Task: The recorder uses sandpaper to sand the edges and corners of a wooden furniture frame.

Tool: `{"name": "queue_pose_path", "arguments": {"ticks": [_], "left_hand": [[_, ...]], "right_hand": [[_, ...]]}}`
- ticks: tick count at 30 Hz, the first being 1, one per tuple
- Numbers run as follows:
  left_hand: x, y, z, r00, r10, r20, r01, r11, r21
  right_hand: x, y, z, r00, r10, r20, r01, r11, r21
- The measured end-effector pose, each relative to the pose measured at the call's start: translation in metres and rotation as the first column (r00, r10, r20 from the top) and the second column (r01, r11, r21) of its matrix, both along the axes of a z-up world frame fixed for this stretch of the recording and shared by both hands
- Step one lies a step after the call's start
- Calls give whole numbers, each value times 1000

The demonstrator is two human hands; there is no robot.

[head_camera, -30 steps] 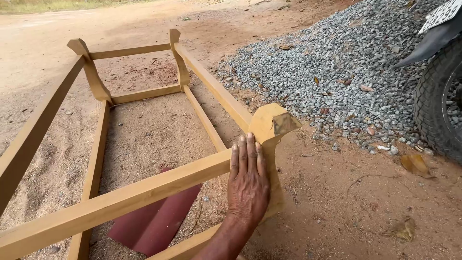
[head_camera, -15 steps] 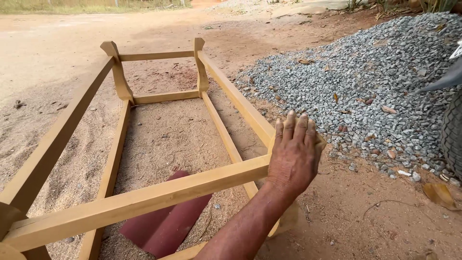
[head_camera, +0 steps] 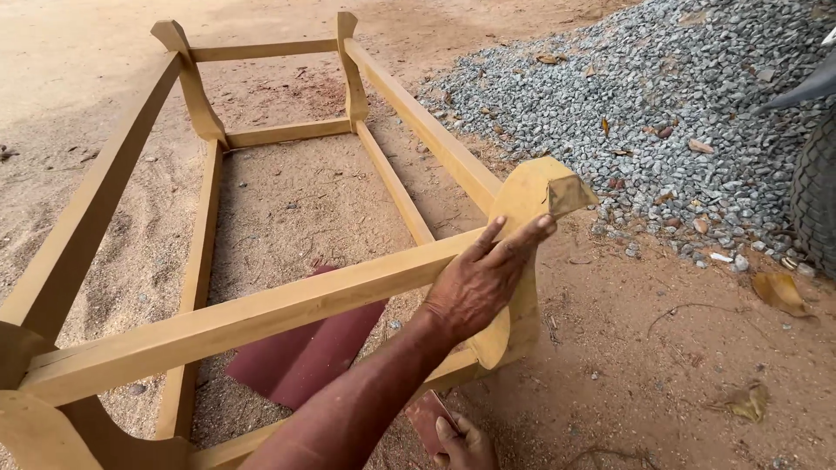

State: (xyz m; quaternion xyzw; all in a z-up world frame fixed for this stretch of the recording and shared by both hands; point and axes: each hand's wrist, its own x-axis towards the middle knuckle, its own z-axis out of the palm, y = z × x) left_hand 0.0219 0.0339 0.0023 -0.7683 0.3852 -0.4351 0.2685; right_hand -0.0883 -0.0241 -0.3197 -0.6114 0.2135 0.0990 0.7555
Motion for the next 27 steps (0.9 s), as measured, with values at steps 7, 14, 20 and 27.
{"name": "queue_pose_path", "arguments": {"ticks": [7,14,20,27], "left_hand": [[-28,103,5,966,90,240,-193,873,449],[-31,93,17,985,92,145,-149,878,454],[4,35,-11,995,39,93,-67,947,315],[14,8,-69,997,-63,-48,71,980,188]], "right_hand": [[-24,10,56,999,-32,27,34,997,-66],[-30,15,80,982,-172,74,168,984,56],[-38,-4,102,889,-452,72,448,892,64],[-41,-29,102,609,-786,104,742,611,277]]}}
